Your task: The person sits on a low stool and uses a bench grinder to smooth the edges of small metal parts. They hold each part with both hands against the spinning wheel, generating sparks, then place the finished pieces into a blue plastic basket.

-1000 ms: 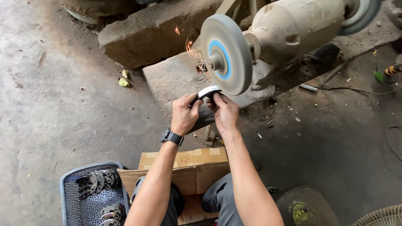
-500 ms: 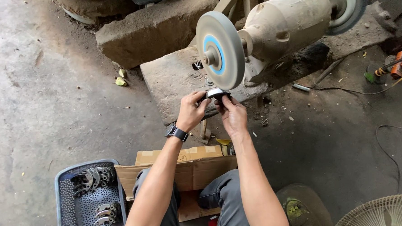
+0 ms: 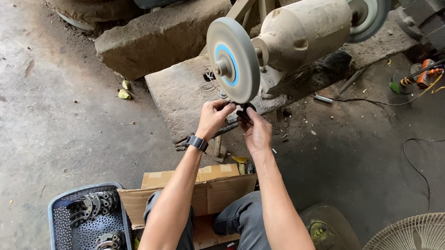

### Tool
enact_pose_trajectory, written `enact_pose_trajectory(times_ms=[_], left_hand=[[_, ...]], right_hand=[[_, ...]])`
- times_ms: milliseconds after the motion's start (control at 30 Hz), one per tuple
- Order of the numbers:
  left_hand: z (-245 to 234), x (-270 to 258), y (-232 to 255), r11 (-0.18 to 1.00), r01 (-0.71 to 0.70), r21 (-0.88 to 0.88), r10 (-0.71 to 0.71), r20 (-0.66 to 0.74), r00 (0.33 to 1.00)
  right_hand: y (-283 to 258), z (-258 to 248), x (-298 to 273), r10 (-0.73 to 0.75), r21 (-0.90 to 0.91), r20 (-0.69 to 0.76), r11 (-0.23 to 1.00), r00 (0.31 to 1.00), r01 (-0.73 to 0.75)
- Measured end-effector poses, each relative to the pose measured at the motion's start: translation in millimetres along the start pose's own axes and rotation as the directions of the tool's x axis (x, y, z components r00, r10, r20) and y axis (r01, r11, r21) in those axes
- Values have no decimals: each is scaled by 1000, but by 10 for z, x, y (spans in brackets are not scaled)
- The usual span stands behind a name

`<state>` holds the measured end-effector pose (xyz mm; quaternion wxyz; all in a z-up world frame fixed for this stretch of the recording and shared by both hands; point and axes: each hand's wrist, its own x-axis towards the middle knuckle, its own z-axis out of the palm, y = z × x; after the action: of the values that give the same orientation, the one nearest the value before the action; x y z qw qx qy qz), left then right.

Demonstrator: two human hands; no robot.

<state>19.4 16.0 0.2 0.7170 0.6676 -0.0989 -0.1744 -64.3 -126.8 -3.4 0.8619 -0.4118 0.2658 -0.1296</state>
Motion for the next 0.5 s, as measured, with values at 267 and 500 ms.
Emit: enact_pose_trajectory(times_ms=[267,500], left_hand=[[-62,-210,-20,1000,-25,2,25,-89,996],[-120,-402,-97,994,-79,73,88,-125,988]], right_hand=[[140,103,96,-59,39,55,998,997,57],[316,177,203,-96,87,89,992,991,88]])
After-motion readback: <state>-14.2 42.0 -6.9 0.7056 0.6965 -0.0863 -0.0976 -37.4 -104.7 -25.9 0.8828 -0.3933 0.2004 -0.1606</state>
